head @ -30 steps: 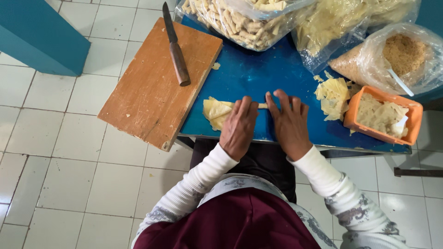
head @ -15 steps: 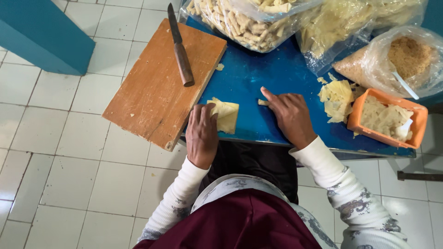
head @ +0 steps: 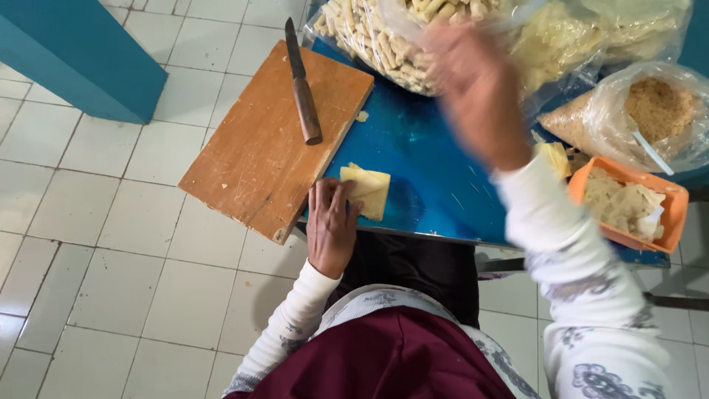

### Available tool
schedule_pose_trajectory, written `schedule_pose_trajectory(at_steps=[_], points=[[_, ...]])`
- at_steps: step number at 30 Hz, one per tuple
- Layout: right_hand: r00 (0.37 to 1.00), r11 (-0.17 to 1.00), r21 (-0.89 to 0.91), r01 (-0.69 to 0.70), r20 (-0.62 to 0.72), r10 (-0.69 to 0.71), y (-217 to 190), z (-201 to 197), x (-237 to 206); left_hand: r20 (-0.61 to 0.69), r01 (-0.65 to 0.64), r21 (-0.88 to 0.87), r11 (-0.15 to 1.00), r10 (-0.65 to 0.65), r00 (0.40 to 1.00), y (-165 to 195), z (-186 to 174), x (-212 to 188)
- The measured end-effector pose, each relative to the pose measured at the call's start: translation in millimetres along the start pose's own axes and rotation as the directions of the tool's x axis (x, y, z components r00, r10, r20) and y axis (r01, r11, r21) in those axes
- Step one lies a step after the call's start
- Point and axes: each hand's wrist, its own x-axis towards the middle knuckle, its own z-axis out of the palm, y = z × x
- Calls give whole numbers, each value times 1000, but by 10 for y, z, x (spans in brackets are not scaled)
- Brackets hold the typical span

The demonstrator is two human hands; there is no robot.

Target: The person sits at a blue table and stacks thin square food sheets into a fanned pile, spooning brown powder from a plastic bag onto individual sheets, folding some sheets by hand, and placing finished pieces into an orange container. A knife rests unused on a wooden board beside the work area.

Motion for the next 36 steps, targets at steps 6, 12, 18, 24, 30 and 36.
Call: schedule_pose_trajectory(at_steps=[6,12,18,24,30,36], points=[[904,979,-138,151,419,-81,-407,773,-802,-50,3,-210,978,-14,999,-22,-51,-82],[927,917,-397,38,357,117,-623,963,-1164,-8,147,-198,969,-152,988,-66,11,4],[962,930,-334,-154,163,218,-546,1001,-1287,-40,96,-213,972,-107,993,-43,30,-24],[825,837,88,-540,248,507,-256,687,-1198,150,314,-464,828,-276,949,-52,184,-23],[904,888,207,-410,220,366,-337,447,-1216,264,378,-809,450,-296,918,-48,555,112],[865,860,92,-501,84,495,-425,264,-1258,244,313,-864,395,-215,946,111,797,158]])
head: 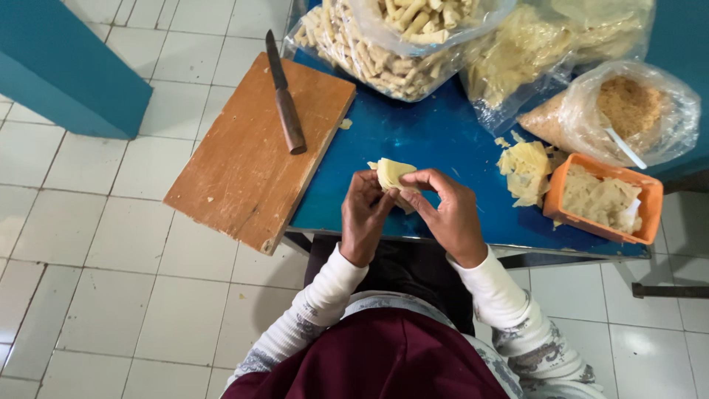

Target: The person sits at a blue table and stacks thin square food sheets into a fanned pile, spooning brown powder from a plastic bag onto individual sheets, folding some sheets by hand, and placing finished pieces into an orange container. A knife rests unused on a wooden board beside the work area.

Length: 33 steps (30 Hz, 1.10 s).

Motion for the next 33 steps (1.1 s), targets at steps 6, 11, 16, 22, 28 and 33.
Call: schedule_pose_trajectory(at_steps=[6,11,16,22,28,33], points=[[998,999,-47,-27,-64,24,39,-33,29,-17,-46,244,969,52,999,39,132,48],[997,996,77,-43,-55,48,169,6,21,-16,-62,266,962,69,998,59,128,75],[976,960,190,-204,-36,215,396,63,-1,3,-73,225,972,74,997,9,115,100],[968,916,324,-237,-6,252,398,54,-52,6,-12,112,994,11,1000,-84,80,113],[983,991,96,-92,-149,105,320,122,-103,7,1,60,998,-1,1000,-118,81,106],[916,802,484,-350,-4,402,625,78,-134,36,3,-19,1000,-3,999,-119,57,115]])
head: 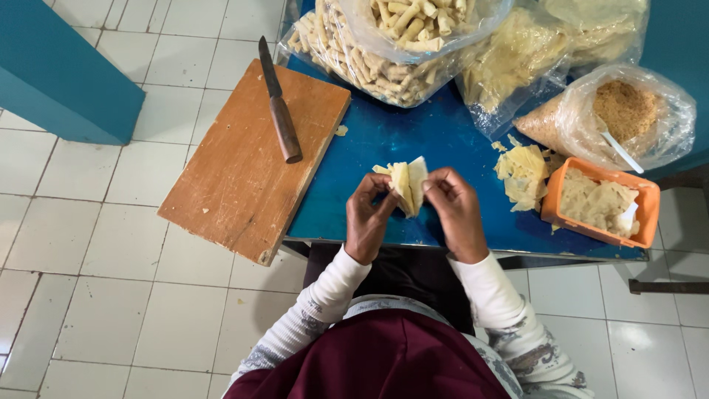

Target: The person sits at a blue table and stacks thin square food sheets into a fanned pile, spooning brown powder from a plastic bag onto individual sheets, folding some sheets by hand, and placing finished pieces into an orange container. A knife rests unused on a wooden board beside the work area.

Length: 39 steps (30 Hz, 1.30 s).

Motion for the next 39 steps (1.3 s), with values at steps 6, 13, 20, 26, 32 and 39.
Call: schedule_pose_trajectory(at_steps=[6,13,20,26,32,39], points=[[986,883,445,-147,0,165,95,-453,277,43,71,-258,964,-62,997,58,-96,-16],[877,634,-670,387,55,-477,-68,-552,494,15,57,-341,938,-55,998,82,-115,-50],[853,492,-723,485,268,-447,-239,-227,301,8,65,-376,924,-67,998,54,-117,-60],[861,682,-536,498,207,-465,-598,13,-69,69,86,-375,923,-64,996,-12,-35,-29],[806,558,-637,531,176,-566,-624,253,-134,104,107,-349,931,-75,992,-29,31,0],[854,663,-581,472,115,-507,-476,175,-126,52,157,-302,940,-148,988,-55,41,6]])
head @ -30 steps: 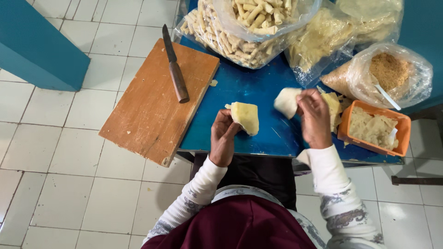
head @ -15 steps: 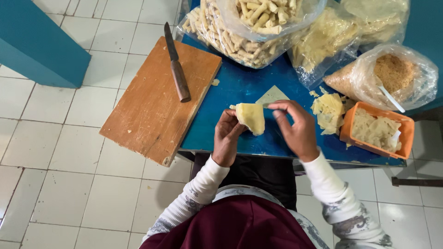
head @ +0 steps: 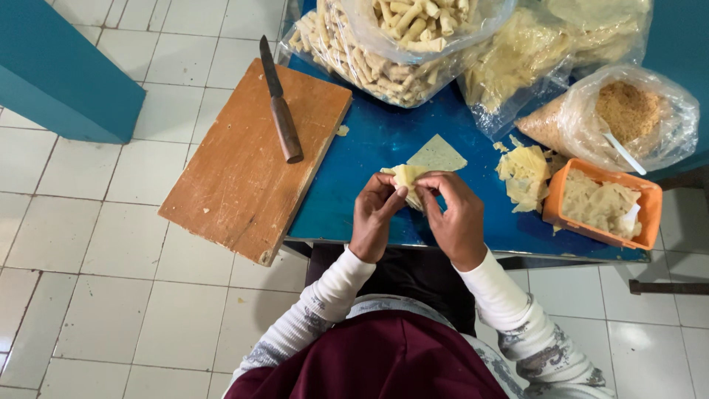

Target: The person sits at a blue table and stacks thin square food sheets into a fanned pile, spooning brown powder from a plastic bag onto individual sheets, folding some sheets by hand, and placing finished pieces into an orange container. A knife rests unused on a wooden board beside the work area.

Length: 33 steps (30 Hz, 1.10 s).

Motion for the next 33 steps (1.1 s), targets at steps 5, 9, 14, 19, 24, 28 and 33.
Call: schedule_pose_trajectory(at_steps=[5,9,14,19,24,28,33], points=[[935,885,303,-354,136,327,223,-27,-59,2,-33,98,995,33,999,-42,-14,12],[874,676,556,-484,272,403,471,-10,-146,10,-41,89,995,40,999,-30,-8,12],[773,136,827,-546,435,461,710,49,-186,-7,-56,83,995,56,998,23,26,-22],[769,176,816,-551,415,486,648,58,-250,13,-144,226,963,145,989,38,96,-27],[841,392,780,-488,299,451,655,124,-341,-3,-152,366,918,164,986,38,117,-49],[718,135,830,-541,372,588,866,54,-327,-22,-108,137,985,112,993,55,82,-53],[730,262,813,-520,264,630,1118,-212,-66,-70,-129,-4,992,128,989,63,36,-53]])
